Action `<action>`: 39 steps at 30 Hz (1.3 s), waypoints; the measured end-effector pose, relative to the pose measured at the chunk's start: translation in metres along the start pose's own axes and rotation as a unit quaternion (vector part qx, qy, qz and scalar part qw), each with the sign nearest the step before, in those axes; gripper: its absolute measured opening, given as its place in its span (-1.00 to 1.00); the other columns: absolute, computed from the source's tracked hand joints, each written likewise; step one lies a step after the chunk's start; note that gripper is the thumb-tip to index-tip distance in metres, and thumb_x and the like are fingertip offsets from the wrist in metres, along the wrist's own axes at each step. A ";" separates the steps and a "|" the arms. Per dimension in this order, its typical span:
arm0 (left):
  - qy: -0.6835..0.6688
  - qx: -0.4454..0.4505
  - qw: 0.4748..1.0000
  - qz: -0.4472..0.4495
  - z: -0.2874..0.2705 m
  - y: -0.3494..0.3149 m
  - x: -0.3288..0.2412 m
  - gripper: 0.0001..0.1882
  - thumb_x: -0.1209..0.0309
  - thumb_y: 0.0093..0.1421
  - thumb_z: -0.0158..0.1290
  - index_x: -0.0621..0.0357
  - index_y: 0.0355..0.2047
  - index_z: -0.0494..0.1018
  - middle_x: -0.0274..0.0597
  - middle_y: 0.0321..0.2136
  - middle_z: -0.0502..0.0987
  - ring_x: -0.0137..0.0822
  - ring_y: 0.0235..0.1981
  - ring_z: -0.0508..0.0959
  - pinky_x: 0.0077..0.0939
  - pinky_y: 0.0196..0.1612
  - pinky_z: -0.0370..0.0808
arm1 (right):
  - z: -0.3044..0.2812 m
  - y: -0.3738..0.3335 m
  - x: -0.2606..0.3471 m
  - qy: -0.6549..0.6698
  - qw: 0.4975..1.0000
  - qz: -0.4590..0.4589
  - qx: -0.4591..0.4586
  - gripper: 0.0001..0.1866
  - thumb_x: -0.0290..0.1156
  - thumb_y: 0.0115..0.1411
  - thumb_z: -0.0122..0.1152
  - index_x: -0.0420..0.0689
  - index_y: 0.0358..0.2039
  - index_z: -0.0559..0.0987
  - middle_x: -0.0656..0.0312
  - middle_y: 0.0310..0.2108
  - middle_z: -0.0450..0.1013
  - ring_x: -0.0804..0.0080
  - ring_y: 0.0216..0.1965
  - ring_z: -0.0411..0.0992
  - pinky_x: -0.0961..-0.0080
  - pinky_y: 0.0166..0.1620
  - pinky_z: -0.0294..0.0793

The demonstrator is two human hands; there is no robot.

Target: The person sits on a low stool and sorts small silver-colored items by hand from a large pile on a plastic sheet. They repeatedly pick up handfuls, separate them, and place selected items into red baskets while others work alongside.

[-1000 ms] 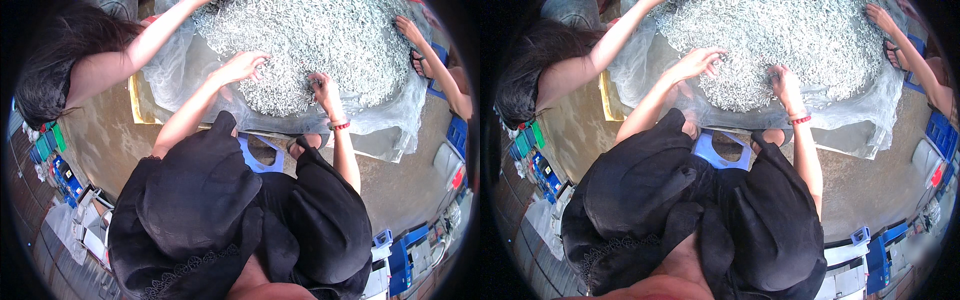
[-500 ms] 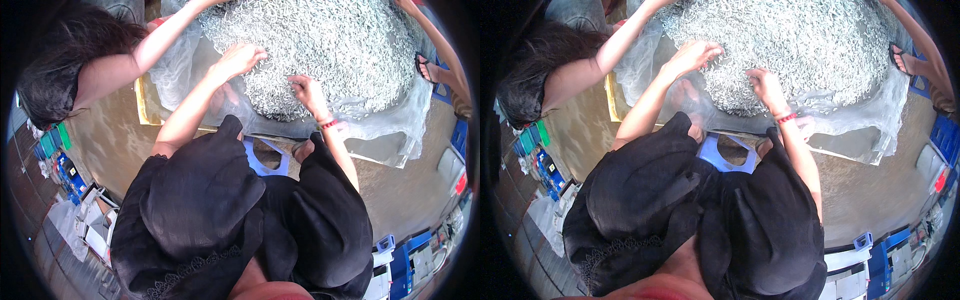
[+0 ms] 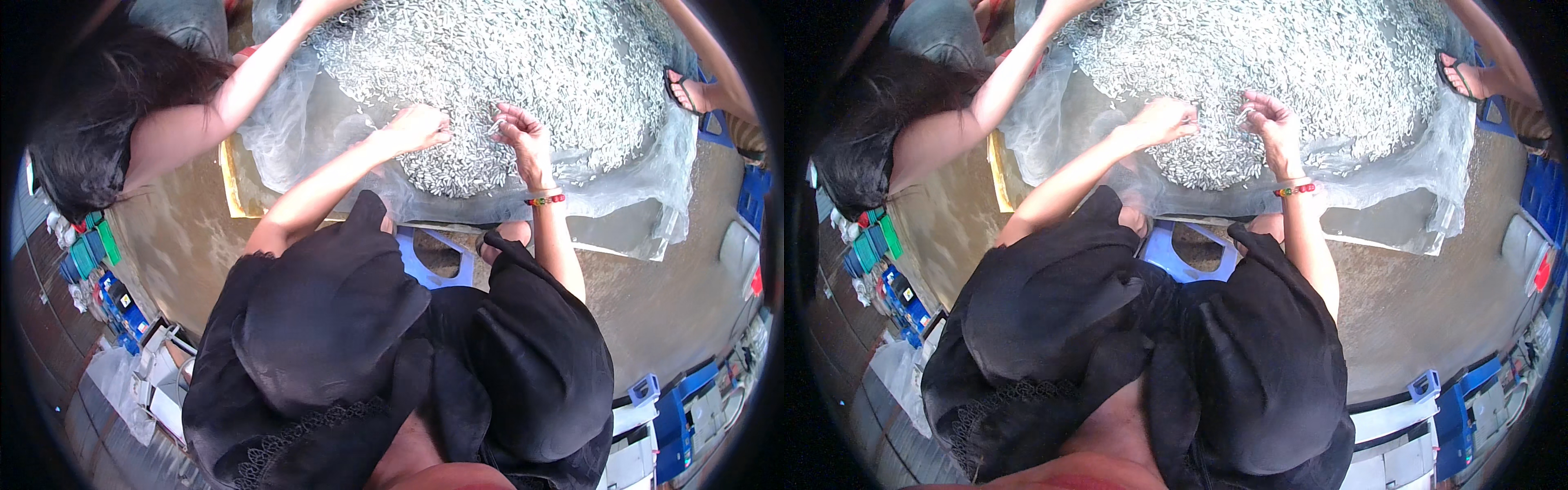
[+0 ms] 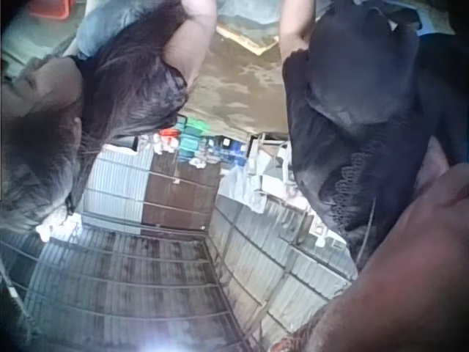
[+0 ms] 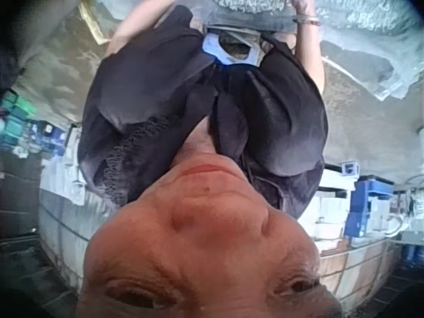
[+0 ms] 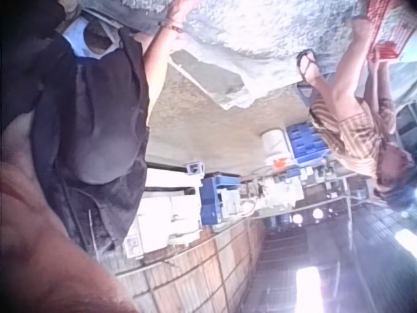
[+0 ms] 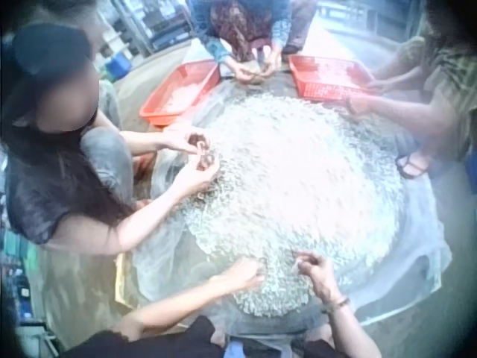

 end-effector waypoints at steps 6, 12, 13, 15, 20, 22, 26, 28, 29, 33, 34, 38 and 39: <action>-0.049 -0.072 0.994 -0.073 -0.052 -0.022 0.003 -0.72 0.29 -0.01 0.07 0.06 -0.26 0.44 -0.12 -0.50 0.49 -0.14 -0.39 0.50 -0.31 -0.26 0.41 | 0.001 -0.004 0.027 -0.035 0.999 -0.013 -0.025 -0.74 -0.68 -0.02 0.12 -0.29 -0.25 0.52 0.13 -0.31 0.49 0.54 -0.30 0.45 0.70 -0.16 0.40; 0.172 -0.035 0.977 0.124 -0.001 0.011 -0.008 -0.76 0.37 -0.02 0.04 0.06 -0.28 0.41 -0.23 -0.43 0.43 -0.20 -0.32 0.48 -0.25 -0.28 0.42 | 0.003 0.000 0.027 0.113 0.994 0.003 -0.003 -0.68 -0.65 0.03 0.07 -0.35 -0.13 0.41 0.12 -0.42 0.46 0.43 -0.41 0.46 0.57 -0.32 0.53; 0.205 -0.012 0.972 0.112 0.006 0.015 -0.005 -0.78 0.36 -0.02 0.04 0.07 -0.30 0.41 -0.23 -0.44 0.43 -0.20 -0.33 0.48 -0.24 -0.29 0.43 | -0.001 -0.002 0.027 0.124 0.992 -0.001 -0.009 -0.67 -0.65 0.05 0.06 -0.35 -0.11 0.40 0.15 -0.44 0.45 0.45 -0.43 0.45 0.59 -0.33 0.52; 0.226 0.013 0.970 0.092 0.013 0.015 0.002 -0.79 0.34 -0.02 0.05 0.08 -0.34 0.41 -0.21 -0.46 0.44 -0.19 -0.36 0.49 -0.24 -0.32 0.43 | -0.008 -0.004 0.028 0.140 0.990 0.010 -0.026 -0.64 -0.64 0.07 0.04 -0.33 -0.06 0.37 0.22 -0.50 0.39 0.49 -0.51 0.42 0.62 -0.36 0.51; 0.002 -0.041 0.999 0.015 -0.047 -0.016 0.004 -0.76 0.26 -0.02 0.07 0.10 -0.39 0.40 -0.18 -0.57 0.42 -0.22 -0.49 0.47 -0.33 -0.40 0.40 | -0.027 0.006 0.027 -0.101 0.992 -0.011 -0.072 -0.75 -0.63 0.09 -0.05 -0.24 -0.20 0.48 0.18 -0.46 0.36 0.47 -0.52 0.42 0.61 -0.45 0.49; -0.104 -0.067 0.992 -0.026 -0.074 -0.020 0.001 -0.77 0.25 0.01 0.05 0.10 -0.37 0.43 -0.21 -0.59 0.43 -0.36 -0.56 0.42 -0.46 -0.46 0.36 | -0.028 0.017 0.050 -0.386 0.906 -0.121 -0.125 -0.78 -0.62 0.09 -0.05 -0.19 -0.26 0.51 0.13 -0.47 0.36 0.39 -0.51 0.42 0.56 -0.44 0.46; -0.134 -0.098 0.984 -0.068 -0.094 -0.015 0.007 -0.73 0.21 0.10 -0.02 0.11 -0.32 0.49 -0.19 -0.56 0.47 -0.46 -0.59 0.40 -0.52 -0.48 0.35 | -0.009 0.037 0.031 -0.532 0.788 -0.303 -0.073 -0.73 -0.70 -0.10 -0.02 -0.11 -0.38 0.50 0.08 -0.43 0.37 0.10 -0.35 0.38 0.36 -0.28 0.38; -0.085 -0.080 0.987 -0.113 -0.099 -0.014 0.010 -0.72 0.20 0.13 -0.04 0.13 -0.33 0.50 -0.18 -0.57 0.47 -0.42 -0.59 0.41 -0.51 -0.45 0.36 | 0.021 0.024 0.011 -0.539 0.797 -0.273 0.003 -0.69 -0.72 -0.12 -0.11 -0.11 -0.37 0.48 0.08 -0.41 0.39 0.10 -0.33 0.38 0.33 -0.27 0.39; -0.094 -0.119 0.986 -0.072 -0.098 -0.010 0.010 -0.70 0.18 0.13 -0.05 0.16 -0.37 0.49 -0.13 -0.64 0.41 -0.38 -0.63 0.40 -0.46 -0.48 0.33 | 0.031 0.014 0.001 -0.513 0.805 -0.296 0.038 -0.67 -0.72 -0.12 -0.12 -0.10 -0.36 0.48 0.06 -0.41 0.39 0.10 -0.32 0.39 0.32 -0.25 0.39; -0.078 -0.163 0.983 -0.032 -0.089 -0.014 0.020 -0.68 0.16 0.14 -0.06 0.17 -0.40 0.50 -0.13 -0.65 0.41 -0.32 -0.60 0.41 -0.41 -0.46 0.33 | 0.065 -0.013 -0.011 -0.450 0.845 -0.260 0.124 -0.76 -0.61 0.05 -0.04 -0.07 -0.30 0.51 0.16 -0.41 0.46 0.28 -0.34 0.46 0.47 -0.25 0.43; -0.064 -0.143 0.987 -0.046 -0.086 -0.016 0.021 -0.69 0.17 0.14 -0.06 0.15 -0.37 0.51 -0.17 -0.59 0.47 -0.34 -0.55 0.43 -0.43 -0.43 0.35 | 0.063 -0.015 -0.007 -0.434 0.856 -0.256 0.119 -0.77 -0.60 0.06 -0.02 -0.07 -0.29 0.52 0.18 -0.40 0.47 0.33 -0.33 0.47 0.50 -0.24 0.43; -0.312 -0.142 0.938 -0.061 -0.084 -0.026 0.031 -0.68 0.19 0.15 -0.06 0.23 -0.49 0.42 -0.26 -0.66 0.36 -0.42 -0.60 0.35 -0.52 -0.52 0.31 | 0.000 -0.002 0.015 -0.261 0.956 -0.127 -0.030 -0.72 -0.55 0.14 -0.02 -0.09 -0.11 0.43 0.18 -0.41 0.49 0.48 -0.38 0.47 0.58 -0.29 0.48; -0.467 -0.109 0.875 -0.074 -0.080 -0.029 0.034 -0.68 0.20 0.15 -0.06 0.22 -0.52 0.39 -0.30 -0.67 0.32 -0.44 -0.61 0.32 -0.55 -0.54 0.30 | -0.017 0.002 0.015 -0.217 0.969 -0.106 -0.043 -0.71 -0.55 0.14 -0.04 -0.14 -0.09 0.40 0.15 -0.43 0.49 0.48 -0.42 0.48 0.60 -0.31 0.47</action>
Point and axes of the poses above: each hand's wrist, its own y-axis towards the middle knuckle, its own z-axis out of the palm, x = y × z, the point moved 7 cm from there along y, towards the middle knuckle
